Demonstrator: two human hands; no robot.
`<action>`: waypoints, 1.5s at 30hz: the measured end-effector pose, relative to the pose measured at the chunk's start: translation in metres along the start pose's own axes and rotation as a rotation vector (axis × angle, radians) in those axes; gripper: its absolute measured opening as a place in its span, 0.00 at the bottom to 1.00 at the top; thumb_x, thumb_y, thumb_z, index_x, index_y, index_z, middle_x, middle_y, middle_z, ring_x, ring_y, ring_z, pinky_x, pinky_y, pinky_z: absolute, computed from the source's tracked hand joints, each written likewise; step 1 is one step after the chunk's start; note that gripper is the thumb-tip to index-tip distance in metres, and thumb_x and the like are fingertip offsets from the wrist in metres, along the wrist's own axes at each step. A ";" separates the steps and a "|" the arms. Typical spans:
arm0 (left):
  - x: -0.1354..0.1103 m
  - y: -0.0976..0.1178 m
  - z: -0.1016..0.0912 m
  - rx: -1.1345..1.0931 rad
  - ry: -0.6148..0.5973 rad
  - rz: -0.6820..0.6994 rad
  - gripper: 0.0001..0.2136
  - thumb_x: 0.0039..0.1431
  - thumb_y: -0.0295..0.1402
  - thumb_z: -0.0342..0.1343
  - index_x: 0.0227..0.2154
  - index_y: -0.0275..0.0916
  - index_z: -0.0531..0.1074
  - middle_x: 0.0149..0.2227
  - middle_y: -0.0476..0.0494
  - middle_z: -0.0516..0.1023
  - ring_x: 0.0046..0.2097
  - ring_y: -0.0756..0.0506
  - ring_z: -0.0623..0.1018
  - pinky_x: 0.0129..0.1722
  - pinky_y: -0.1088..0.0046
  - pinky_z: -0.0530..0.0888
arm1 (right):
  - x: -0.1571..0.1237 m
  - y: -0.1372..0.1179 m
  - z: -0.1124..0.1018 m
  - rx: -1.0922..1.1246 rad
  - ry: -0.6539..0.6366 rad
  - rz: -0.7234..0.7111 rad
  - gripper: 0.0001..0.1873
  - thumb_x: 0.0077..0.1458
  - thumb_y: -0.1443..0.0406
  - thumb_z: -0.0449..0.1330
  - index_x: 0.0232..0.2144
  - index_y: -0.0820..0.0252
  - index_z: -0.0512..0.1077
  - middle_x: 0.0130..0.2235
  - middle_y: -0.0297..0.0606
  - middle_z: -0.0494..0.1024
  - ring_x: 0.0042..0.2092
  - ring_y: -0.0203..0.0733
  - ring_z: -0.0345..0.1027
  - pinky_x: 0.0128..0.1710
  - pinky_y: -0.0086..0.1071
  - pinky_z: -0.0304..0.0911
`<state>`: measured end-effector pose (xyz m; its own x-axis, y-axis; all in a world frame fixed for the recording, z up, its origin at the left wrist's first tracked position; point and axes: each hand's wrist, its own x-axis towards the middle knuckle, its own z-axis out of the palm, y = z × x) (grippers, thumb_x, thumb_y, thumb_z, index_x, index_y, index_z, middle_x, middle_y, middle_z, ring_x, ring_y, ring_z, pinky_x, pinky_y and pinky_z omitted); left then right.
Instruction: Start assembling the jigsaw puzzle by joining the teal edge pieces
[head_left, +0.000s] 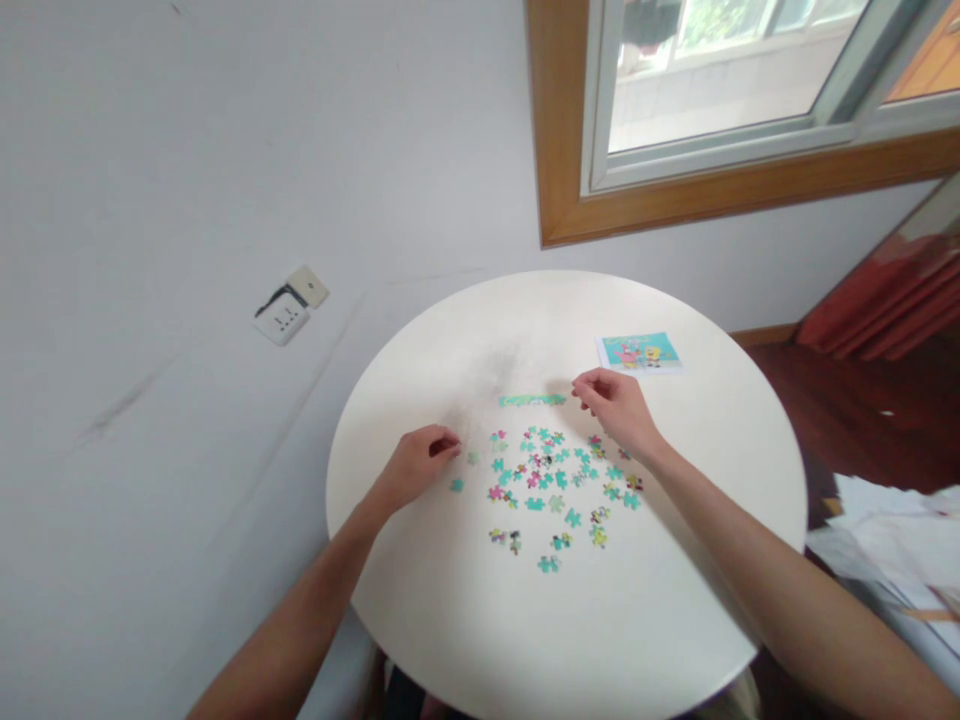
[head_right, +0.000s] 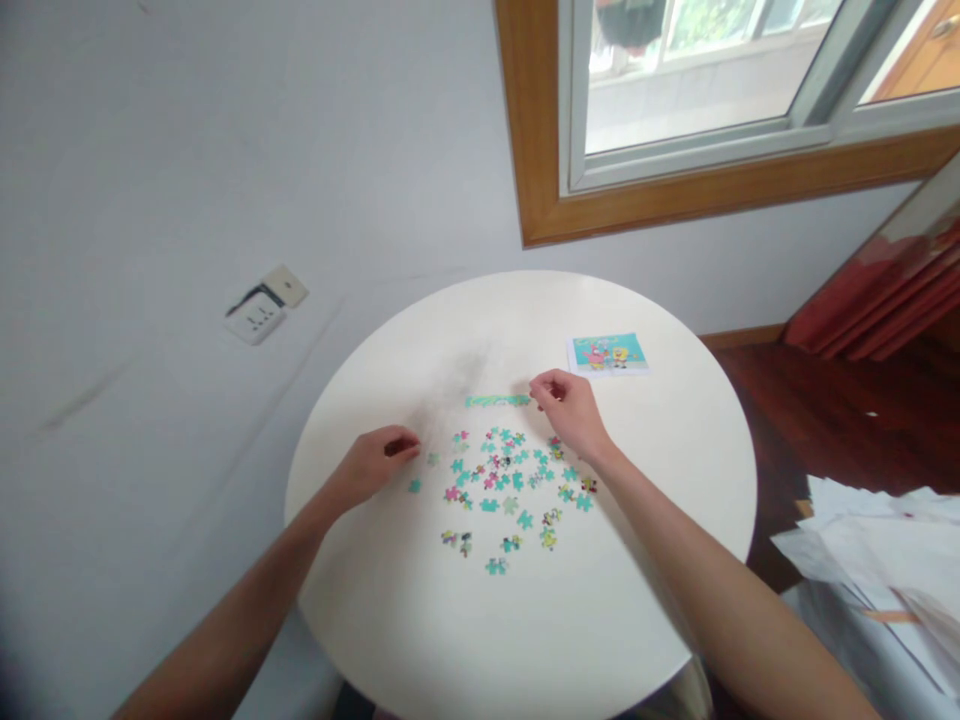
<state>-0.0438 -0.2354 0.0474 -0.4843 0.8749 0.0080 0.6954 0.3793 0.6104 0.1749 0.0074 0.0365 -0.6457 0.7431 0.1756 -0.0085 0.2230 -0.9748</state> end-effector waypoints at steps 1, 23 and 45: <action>0.003 0.009 0.004 -0.080 0.020 -0.035 0.08 0.54 0.37 0.59 0.30 0.38 0.77 0.28 0.46 0.79 0.31 0.45 0.76 0.33 0.71 0.72 | -0.004 0.000 0.005 -0.002 -0.054 -0.004 0.12 0.54 0.57 0.62 0.32 0.61 0.75 0.26 0.35 0.76 0.27 0.36 0.66 0.26 0.30 0.61; 0.076 0.068 0.043 -0.301 0.059 0.152 0.11 0.61 0.35 0.55 0.40 0.37 0.80 0.36 0.43 0.83 0.36 0.46 0.79 0.36 0.71 0.75 | -0.009 0.002 0.024 0.237 -0.079 0.091 0.13 0.49 0.60 0.66 0.37 0.61 0.76 0.23 0.32 0.76 0.26 0.37 0.69 0.28 0.31 0.64; 0.075 0.043 0.061 0.399 -0.075 0.447 0.17 0.67 0.39 0.53 0.57 0.55 0.69 0.57 0.45 0.68 0.58 0.39 0.64 0.57 0.56 0.60 | 0.036 0.023 0.009 -0.624 -0.055 0.221 0.06 0.45 0.71 0.61 0.24 0.64 0.79 0.22 0.38 0.79 0.25 0.38 0.71 0.27 0.27 0.60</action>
<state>-0.0177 -0.1353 0.0258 -0.0707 0.9890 0.1300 0.9755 0.0413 0.2163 0.1450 0.0334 0.0187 -0.6201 0.7834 -0.0425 0.5612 0.4050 -0.7218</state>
